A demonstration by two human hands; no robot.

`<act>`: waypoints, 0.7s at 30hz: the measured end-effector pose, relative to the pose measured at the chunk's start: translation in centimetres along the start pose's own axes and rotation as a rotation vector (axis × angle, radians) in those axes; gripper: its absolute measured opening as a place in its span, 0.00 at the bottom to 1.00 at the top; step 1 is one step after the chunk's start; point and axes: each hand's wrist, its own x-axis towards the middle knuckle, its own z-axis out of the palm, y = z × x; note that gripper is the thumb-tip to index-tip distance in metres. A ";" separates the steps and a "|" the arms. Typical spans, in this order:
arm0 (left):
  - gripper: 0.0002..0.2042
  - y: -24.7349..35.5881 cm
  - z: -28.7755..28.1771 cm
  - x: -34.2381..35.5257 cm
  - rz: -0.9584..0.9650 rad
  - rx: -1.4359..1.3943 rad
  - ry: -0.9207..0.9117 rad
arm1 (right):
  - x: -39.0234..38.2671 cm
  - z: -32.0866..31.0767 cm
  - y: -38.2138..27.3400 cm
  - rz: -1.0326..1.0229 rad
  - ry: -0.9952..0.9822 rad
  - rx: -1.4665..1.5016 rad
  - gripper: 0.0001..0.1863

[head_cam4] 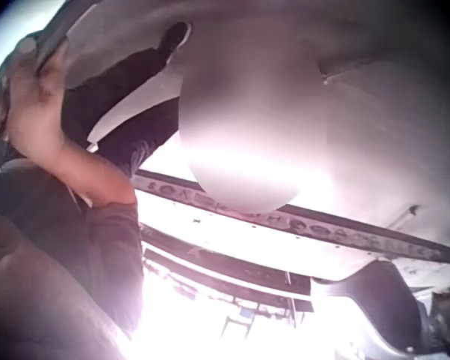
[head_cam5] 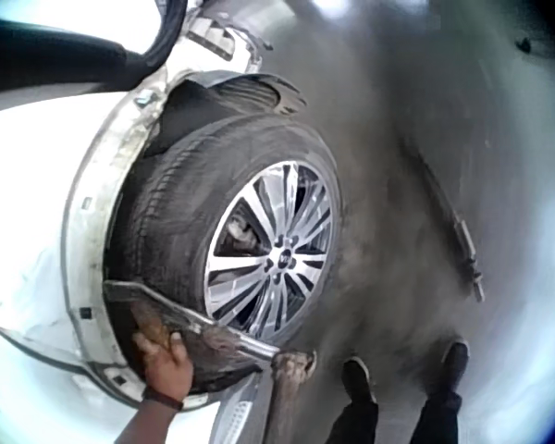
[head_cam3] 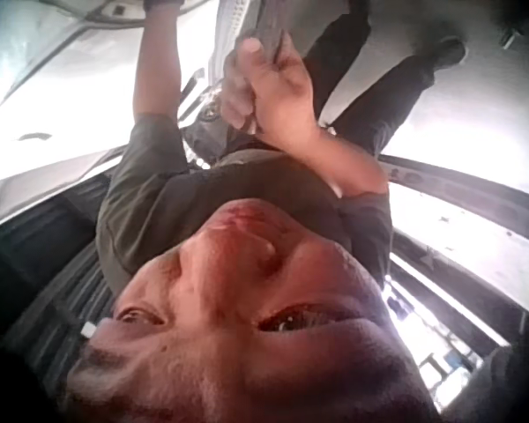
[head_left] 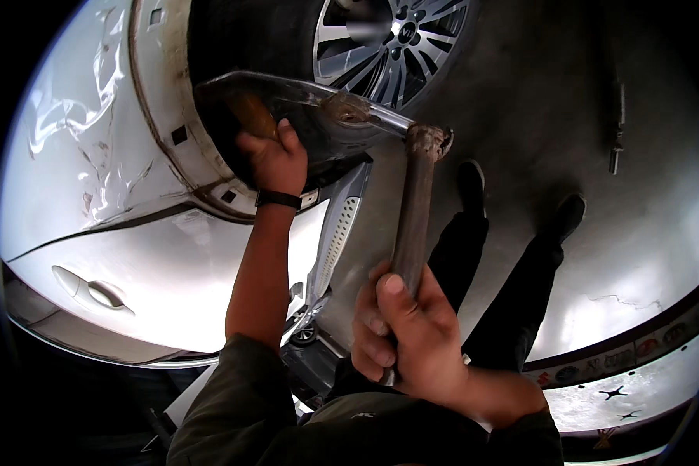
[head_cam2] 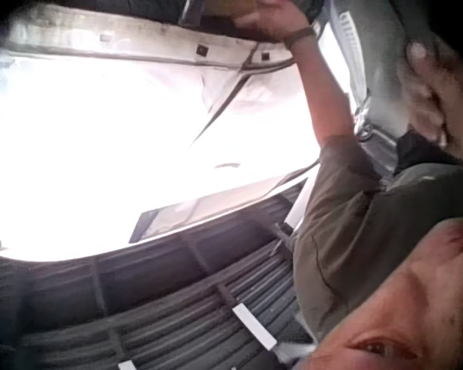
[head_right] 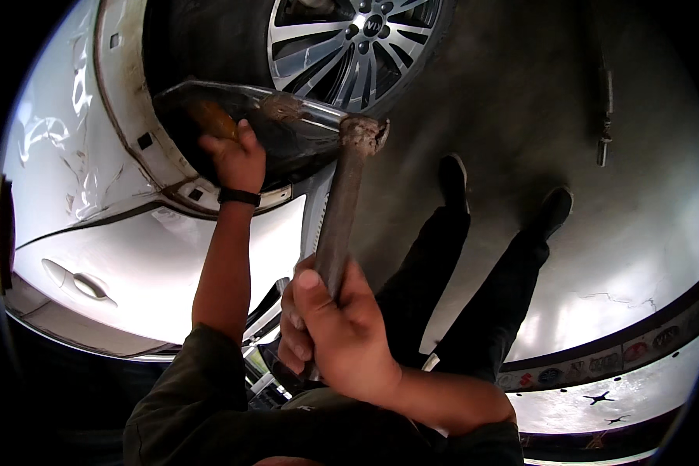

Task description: The person pulls a damaged car fender with a slide hammer, reshapes the panel by hand and with pliers, and flattens the wheel arch edge using a wooden block and a hammer.

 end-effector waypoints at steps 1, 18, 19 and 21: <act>0.31 -0.1 -0.1 0.0 -0.010 -0.014 0.005 | -0.1 0.4 -0.1 -0.001 0.003 -0.017 0.12; 0.28 -2.4 0.3 -2.3 -0.106 -0.445 0.153 | 0.5 5.2 -4.0 0.140 0.191 -0.471 0.09; 0.29 -3.2 0.7 -2.2 -0.122 -0.406 0.164 | 0.7 5.4 -3.8 0.189 0.207 -0.500 0.09; 0.24 -4.3 1.4 -1.9 -0.115 -0.401 0.261 | 1.2 5.7 -3.1 0.243 0.275 -0.635 0.09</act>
